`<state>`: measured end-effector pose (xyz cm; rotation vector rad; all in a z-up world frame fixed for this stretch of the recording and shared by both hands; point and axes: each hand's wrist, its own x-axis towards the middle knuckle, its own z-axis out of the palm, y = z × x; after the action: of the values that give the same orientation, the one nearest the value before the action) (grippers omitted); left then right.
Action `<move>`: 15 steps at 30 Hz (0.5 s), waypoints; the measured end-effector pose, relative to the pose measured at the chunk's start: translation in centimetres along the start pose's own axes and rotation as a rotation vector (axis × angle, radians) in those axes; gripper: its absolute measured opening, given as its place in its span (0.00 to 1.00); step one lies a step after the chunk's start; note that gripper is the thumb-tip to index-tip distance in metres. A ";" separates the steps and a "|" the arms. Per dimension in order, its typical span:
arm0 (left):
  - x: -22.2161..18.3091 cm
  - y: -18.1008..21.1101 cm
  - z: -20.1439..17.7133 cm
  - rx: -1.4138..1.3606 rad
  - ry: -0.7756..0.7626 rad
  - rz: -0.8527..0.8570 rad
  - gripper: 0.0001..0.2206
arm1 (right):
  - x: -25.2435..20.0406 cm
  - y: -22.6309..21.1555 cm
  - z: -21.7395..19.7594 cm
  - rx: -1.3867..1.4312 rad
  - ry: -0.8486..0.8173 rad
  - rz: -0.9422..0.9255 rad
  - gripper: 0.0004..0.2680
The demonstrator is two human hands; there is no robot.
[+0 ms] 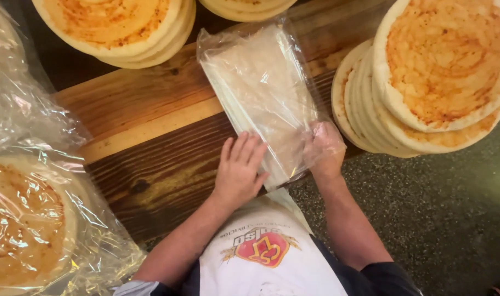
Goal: The person is efficiently bagging individual pre-sauced pizza crusts into plastic sleeves on a wooden work surface.
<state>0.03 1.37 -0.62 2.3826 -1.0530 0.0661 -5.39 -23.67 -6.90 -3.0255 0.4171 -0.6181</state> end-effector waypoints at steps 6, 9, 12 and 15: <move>-2.0 1.7 1.8 -0.078 -0.021 0.262 0.47 | 0.5 -3.3 -3.8 0.679 -0.206 0.582 0.04; -1.9 1.5 2.8 0.011 -0.027 0.224 0.56 | 0.3 -4.6 -5.3 0.622 -0.555 0.764 0.23; -1.1 1.6 4.0 0.077 0.051 0.175 0.45 | -1.3 -4.3 -5.8 0.820 -0.682 0.592 0.11; -0.7 0.7 4.9 0.081 0.111 0.063 0.55 | 1.0 -4.9 -9.5 1.134 -0.618 0.447 0.05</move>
<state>-1.73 -0.89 -4.70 2.3870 -1.0910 0.2652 -6.96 -18.97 2.56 -1.7990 0.4571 0.1303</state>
